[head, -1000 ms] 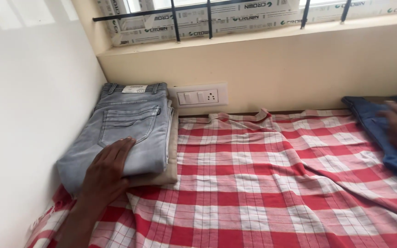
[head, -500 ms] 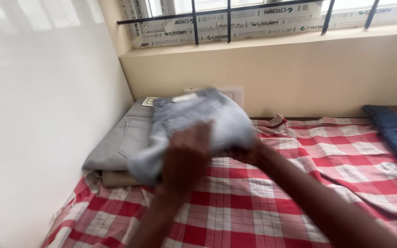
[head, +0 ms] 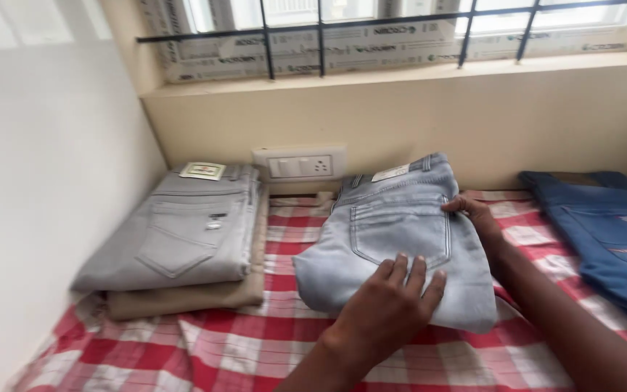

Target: The person folds a pair of blue jeans and a pair of light grey jeans on a bed with a red and white checkered sheet. They smooth the fabric, fold the legs, and stack the folded jeans on top of other folded items.

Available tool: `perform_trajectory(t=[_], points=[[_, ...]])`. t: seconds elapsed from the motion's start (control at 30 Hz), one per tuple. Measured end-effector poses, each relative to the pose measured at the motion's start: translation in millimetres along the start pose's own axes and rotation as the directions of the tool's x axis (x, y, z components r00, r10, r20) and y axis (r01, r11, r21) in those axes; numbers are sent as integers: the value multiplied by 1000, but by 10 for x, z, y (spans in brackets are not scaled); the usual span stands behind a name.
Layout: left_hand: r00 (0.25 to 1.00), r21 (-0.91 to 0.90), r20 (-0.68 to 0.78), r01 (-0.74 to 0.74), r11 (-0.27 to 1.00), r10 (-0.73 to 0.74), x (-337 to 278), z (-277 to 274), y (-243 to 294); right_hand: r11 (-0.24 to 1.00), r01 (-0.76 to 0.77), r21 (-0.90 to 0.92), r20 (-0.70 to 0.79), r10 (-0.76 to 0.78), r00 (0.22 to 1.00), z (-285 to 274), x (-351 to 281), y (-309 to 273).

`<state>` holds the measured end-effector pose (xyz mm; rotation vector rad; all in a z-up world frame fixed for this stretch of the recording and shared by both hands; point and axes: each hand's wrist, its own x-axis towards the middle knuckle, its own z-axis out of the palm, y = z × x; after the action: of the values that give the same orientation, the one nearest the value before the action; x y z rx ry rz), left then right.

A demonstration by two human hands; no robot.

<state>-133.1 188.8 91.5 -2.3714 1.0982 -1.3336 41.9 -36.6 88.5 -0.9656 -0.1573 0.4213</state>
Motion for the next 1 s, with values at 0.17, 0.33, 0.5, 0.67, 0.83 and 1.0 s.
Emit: perform_trajectory(t=[0.17,0.33,0.5,0.67,0.83,1.0], points=[[832,-739,532,547,392,-158,198,148,-270,950,-165,-264,-298,82,951,-649,150,-77],[586,-290,569,799,526,-576,86,1313,-647,554,-171,-815,-359,-251,899,-345,-87,-70],[321,-83,675,928,363,-665,257,1301,-727,578,-198,-791,-416,-273,867,-47,-224,-52],[142,-99,763,990,104,-631,352,1387,-926,537,-246,-807,-403,-196,894,56,-236,-85],[221,-331,820,936,-122,-527,271,1634,-1066,933,-134,-334,-316,23,948,-5,-175,-201],[200,-344,843,914,-215,-499,379,1336,-1004,963,-122,-239,-250,60,966,-139,-96,-82]])
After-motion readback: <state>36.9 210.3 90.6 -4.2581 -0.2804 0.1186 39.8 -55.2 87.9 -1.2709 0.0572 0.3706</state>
